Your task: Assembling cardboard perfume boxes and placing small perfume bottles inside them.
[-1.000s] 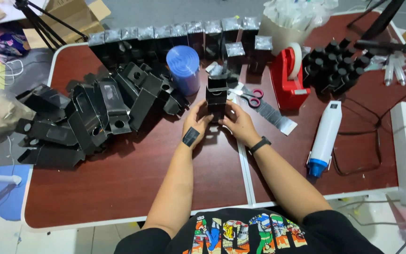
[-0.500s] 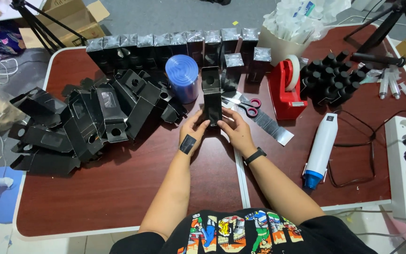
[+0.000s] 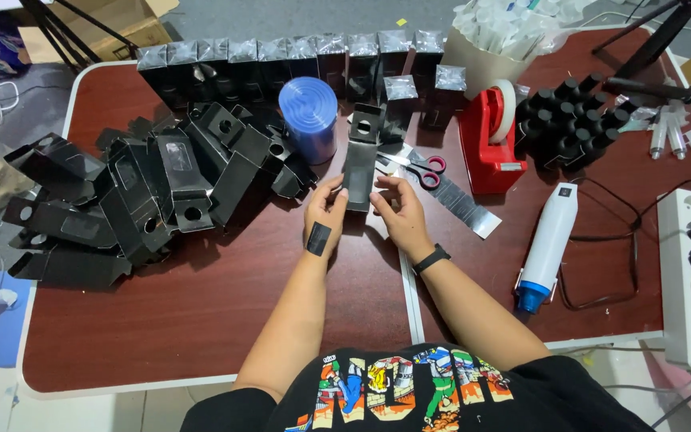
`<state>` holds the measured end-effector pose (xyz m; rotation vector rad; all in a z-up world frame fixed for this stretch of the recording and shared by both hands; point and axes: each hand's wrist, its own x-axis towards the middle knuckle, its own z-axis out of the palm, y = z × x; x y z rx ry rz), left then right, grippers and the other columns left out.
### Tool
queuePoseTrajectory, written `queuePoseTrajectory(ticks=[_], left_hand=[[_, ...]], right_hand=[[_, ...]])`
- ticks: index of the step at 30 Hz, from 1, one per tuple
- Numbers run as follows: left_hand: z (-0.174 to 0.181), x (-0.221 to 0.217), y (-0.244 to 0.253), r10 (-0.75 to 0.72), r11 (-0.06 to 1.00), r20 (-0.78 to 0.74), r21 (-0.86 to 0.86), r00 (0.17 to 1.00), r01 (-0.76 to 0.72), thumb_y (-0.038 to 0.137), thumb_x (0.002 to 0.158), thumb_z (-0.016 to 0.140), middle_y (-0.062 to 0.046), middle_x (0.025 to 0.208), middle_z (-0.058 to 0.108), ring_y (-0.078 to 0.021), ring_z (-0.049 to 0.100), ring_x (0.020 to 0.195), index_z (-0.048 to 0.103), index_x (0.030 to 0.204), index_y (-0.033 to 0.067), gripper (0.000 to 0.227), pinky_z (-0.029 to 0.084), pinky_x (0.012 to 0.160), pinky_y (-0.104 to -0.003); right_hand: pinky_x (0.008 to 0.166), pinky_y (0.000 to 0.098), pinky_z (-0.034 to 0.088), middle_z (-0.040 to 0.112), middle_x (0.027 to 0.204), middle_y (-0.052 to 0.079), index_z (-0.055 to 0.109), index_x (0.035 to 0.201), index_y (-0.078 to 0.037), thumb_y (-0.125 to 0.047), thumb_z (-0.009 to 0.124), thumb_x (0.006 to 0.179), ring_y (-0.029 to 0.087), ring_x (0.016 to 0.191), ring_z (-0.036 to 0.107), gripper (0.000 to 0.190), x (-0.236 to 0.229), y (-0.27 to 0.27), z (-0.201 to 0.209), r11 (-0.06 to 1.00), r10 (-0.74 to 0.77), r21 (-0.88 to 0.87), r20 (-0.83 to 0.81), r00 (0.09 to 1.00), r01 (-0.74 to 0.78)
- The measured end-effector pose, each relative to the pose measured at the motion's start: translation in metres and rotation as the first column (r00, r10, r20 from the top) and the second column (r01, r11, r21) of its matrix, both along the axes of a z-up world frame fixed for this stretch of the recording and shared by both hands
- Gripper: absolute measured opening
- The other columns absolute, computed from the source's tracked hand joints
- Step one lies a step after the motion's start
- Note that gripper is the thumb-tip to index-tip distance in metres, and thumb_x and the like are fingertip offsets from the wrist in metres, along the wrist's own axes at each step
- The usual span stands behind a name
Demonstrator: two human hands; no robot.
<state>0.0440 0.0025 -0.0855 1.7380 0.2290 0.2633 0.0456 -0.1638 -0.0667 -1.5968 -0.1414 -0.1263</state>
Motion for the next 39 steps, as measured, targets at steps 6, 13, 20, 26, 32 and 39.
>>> queuePoseTrajectory(ticks=[6,13,20,26,32,39], left_hand=[[0.018,-0.007,-0.011,0.124,0.991,-0.108,0.055,0.986,-0.118,0.032,0.096,0.067,-0.007,0.118,0.073,-0.0241,0.073,0.105,0.072,0.125,0.0251,0.03,0.06,0.09,-0.035],[0.023,-0.022,-0.02,0.129,0.961,0.126,0.229,0.984,-0.155,0.031,0.076,0.087,-0.016,0.126,0.062,-0.0346,0.064,0.12,0.055,0.138,0.013,0.072,0.052,0.105,-0.046],[-0.01,-0.008,-0.015,0.082,0.92,0.381,0.327,0.921,-0.217,0.029,0.072,0.092,-0.014,0.115,0.063,-0.0339,0.066,0.109,0.062,0.128,0.0091,0.067,0.058,0.094,-0.041],[-0.005,-0.015,-0.012,0.093,0.948,0.247,0.274,0.964,-0.162,0.031,0.076,0.092,-0.017,0.123,0.057,-0.0361,0.062,0.118,0.058,0.133,0.0075,0.071,0.056,0.1,-0.037],[-0.008,-0.039,-0.014,0.133,0.969,0.21,0.176,0.969,-0.171,0.022,0.08,0.09,-0.026,0.126,0.051,-0.0436,0.056,0.123,0.051,0.136,-0.0002,0.072,0.052,0.106,-0.042],[0.02,-0.069,-0.025,0.053,0.826,0.526,0.455,0.849,-0.334,0.028,0.082,0.084,-0.014,0.134,0.052,-0.0345,0.052,0.127,0.055,0.133,0.0036,0.063,0.046,0.109,-0.046]], right_hand=[[0.075,0.0355,0.064,0.059,0.122,0.016,0.065,0.13,-0.004,-0.018,0.072,0.098,0.028,0.105,0.07,0.035,-0.002,-0.002,0.001,0.996,0.037,-0.088,0.075,0.997,-0.03],[0.073,0.0369,0.064,0.055,0.118,0.016,0.067,0.127,-0.004,-0.018,0.068,0.101,0.033,0.104,0.07,0.029,0.001,-0.001,-0.003,0.995,0.029,-0.094,0.094,0.995,-0.02],[0.073,0.0389,0.065,0.056,0.117,0.017,0.069,0.122,-0.005,-0.016,0.065,0.102,0.031,0.102,0.07,0.023,-0.002,-0.004,0.003,0.999,-0.028,0.047,0.041,0.999,0.026],[0.078,0.0306,0.063,0.063,0.115,0.01,0.068,0.121,-0.005,-0.02,0.062,0.103,0.018,0.098,0.069,0.024,-0.015,-0.041,0.066,0.982,-0.036,0.186,-0.051,0.998,0.045],[0.072,0.0373,0.062,0.072,0.102,0.015,0.071,0.116,-0.005,-0.016,0.074,0.094,0.025,0.088,0.073,0.025,-0.031,-0.117,0.133,0.981,-0.033,-0.186,0.109,0.994,0.053],[0.076,0.0451,0.058,0.073,0.09,0.012,0.075,0.11,-0.009,-0.018,0.074,0.091,0.032,0.085,0.073,0.021,-0.001,-0.216,0.125,0.589,-0.188,-0.756,0.216,0.958,0.286]])
